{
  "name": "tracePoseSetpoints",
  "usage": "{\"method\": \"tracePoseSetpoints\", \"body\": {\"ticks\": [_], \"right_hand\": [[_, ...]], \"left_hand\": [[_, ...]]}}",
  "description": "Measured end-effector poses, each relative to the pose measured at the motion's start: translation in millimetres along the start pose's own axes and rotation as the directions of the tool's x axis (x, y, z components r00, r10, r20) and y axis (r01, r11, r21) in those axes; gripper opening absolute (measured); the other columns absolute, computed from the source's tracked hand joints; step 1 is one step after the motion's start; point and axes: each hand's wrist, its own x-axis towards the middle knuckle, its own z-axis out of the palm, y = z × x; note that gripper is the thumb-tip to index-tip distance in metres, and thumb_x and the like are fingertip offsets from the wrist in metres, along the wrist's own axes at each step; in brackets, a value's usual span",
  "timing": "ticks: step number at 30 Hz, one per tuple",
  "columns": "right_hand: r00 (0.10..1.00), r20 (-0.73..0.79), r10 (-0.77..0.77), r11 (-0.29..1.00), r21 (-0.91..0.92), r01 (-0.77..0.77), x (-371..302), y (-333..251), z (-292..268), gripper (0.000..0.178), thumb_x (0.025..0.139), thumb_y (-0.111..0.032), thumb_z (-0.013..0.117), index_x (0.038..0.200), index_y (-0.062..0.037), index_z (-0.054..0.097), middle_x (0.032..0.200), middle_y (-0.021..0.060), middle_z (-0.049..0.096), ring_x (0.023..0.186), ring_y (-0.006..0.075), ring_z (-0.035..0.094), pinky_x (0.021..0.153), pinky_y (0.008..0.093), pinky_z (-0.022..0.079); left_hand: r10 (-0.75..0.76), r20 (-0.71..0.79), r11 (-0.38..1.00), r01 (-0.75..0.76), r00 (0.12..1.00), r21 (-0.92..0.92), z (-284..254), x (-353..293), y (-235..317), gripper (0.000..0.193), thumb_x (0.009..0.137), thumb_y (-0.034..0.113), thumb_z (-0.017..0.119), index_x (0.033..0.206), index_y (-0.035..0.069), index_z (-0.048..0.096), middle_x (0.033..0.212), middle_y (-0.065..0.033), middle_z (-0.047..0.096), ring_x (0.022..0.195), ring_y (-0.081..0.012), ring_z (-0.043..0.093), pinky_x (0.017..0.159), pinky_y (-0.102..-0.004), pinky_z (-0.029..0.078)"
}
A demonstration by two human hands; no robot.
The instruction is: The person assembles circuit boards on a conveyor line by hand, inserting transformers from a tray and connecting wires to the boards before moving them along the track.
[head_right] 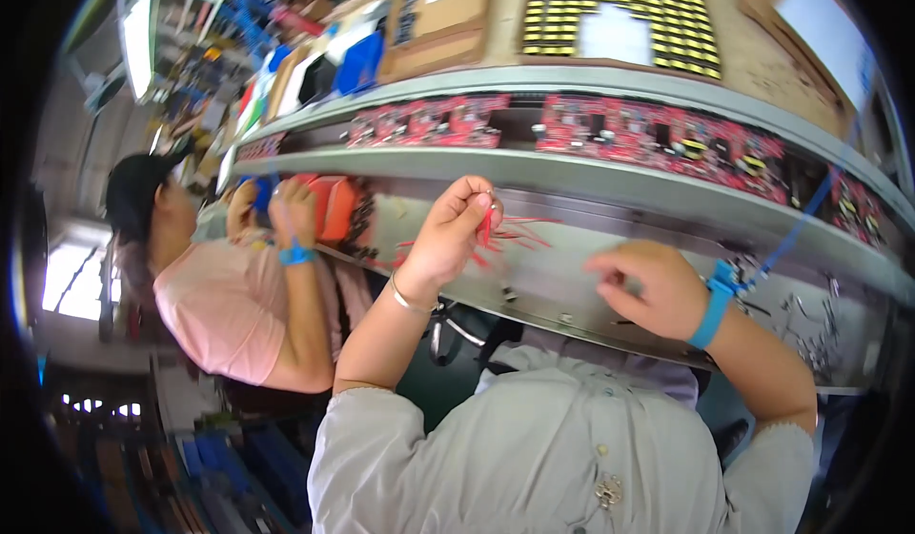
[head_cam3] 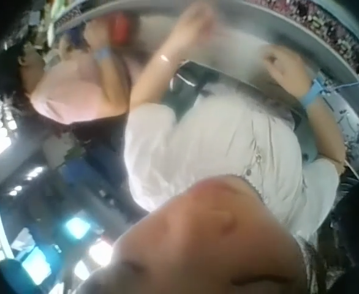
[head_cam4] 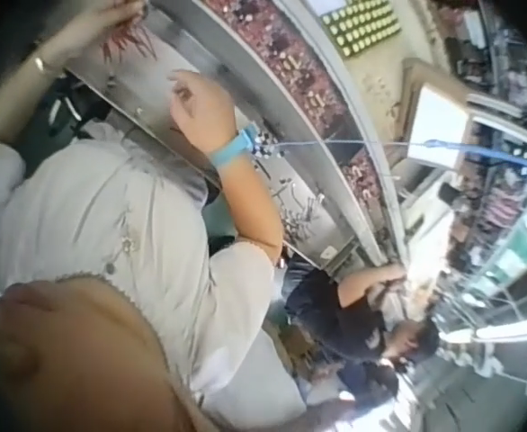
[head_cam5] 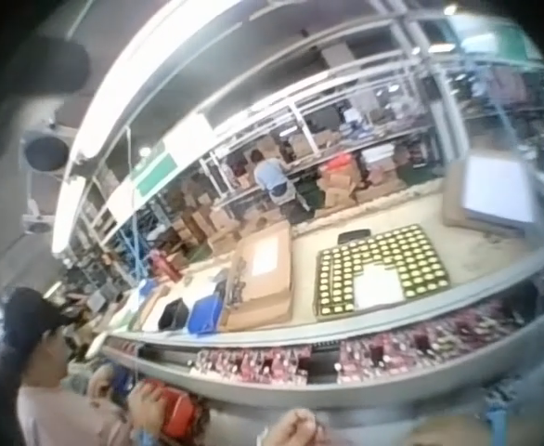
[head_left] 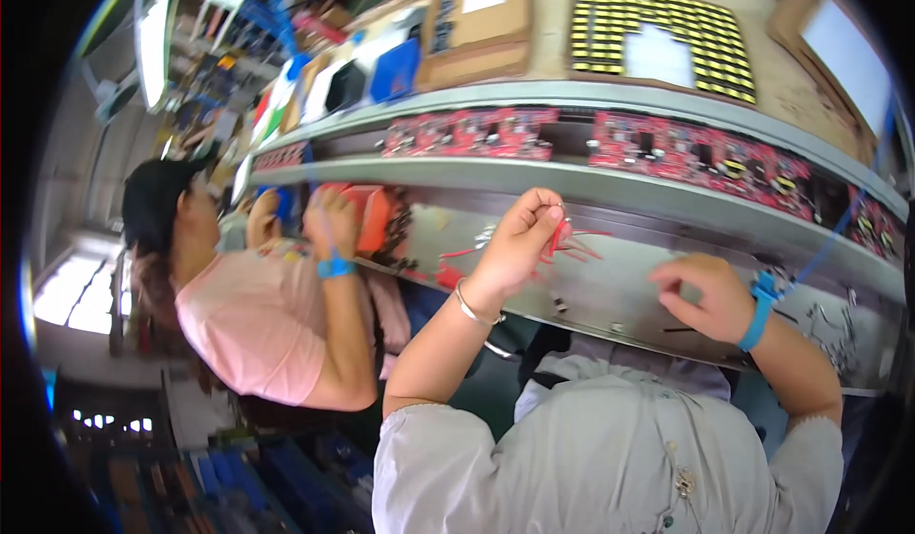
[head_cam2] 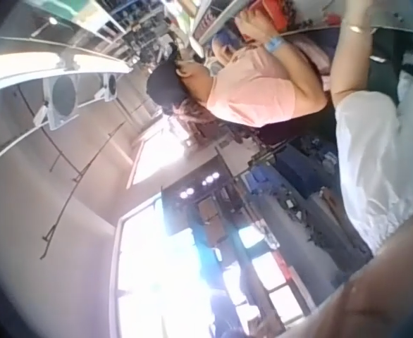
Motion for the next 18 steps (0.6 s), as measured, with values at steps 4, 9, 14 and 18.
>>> {"method": "tracePoseSetpoints", "body": {"ticks": [4, 9, 14, 18], "right_hand": [[0.971, -0.220, 0.088, 0.978, 0.206, -0.042, 17.9, -11.0, -14.5, 0.033, 0.076, -0.006, 0.065, 0.108, -0.0055, 0.054, 0.080, 0.0043, 0.060, 0.072, 0.0144, 0.058, 0.065, 0.0277, 0.047], [0.914, -0.357, 0.194, 0.965, 0.236, -0.113, 11.0, -3.4, -58.7, 0.026, 0.076, -0.007, 0.067, 0.099, -0.0057, 0.056, 0.077, 0.0033, 0.058, 0.071, 0.0131, 0.057, 0.063, 0.0273, 0.046], [0.901, -0.421, 0.110, 0.992, 0.098, -0.076, -4.7, 10.1, -104.3, 0.006, 0.080, -0.006, 0.064, 0.084, -0.0051, 0.059, 0.079, 0.0037, 0.059, 0.070, 0.0119, 0.056, 0.062, 0.0255, 0.046], [0.754, -0.636, 0.164, 0.986, 0.076, -0.150, -4.4, 53.8, -173.7, 0.007, 0.084, -0.008, 0.061, 0.083, -0.0032, 0.055, 0.082, 0.0030, 0.061, 0.073, 0.0068, 0.054, 0.064, 0.0223, 0.045]], "left_hand": [[-0.046, 0.097, 0.999, 0.045, 0.994, 0.013, 66.8, 34.1, 3.7, 0.006, 0.094, 0.011, 0.047, 0.099, 0.007, 0.047, 0.081, 0.0003, 0.052, 0.071, -0.0060, 0.048, 0.059, -0.0194, 0.038], [0.089, 0.271, 0.990, -0.116, 0.958, 0.085, 126.3, 75.0, 9.1, 0.006, 0.093, 0.004, 0.047, 0.099, 0.005, 0.046, 0.082, 0.0000, 0.052, 0.070, -0.0047, 0.046, 0.060, -0.0190, 0.038], [0.292, 0.255, 0.937, -0.330, 0.922, 0.117, 143.3, 111.8, 12.9, 0.005, 0.092, 0.005, 0.049, 0.097, 0.005, 0.050, 0.091, -0.0042, 0.055, 0.081, -0.0088, 0.051, 0.073, -0.0229, 0.044], [0.380, 0.106, 0.912, -0.392, 0.919, 0.123, 119.5, 158.4, 12.9, 0.005, 0.091, 0.008, 0.053, 0.095, 0.005, 0.053, 0.088, -0.0031, 0.059, 0.078, -0.0074, 0.053, 0.071, -0.0213, 0.043]]}}
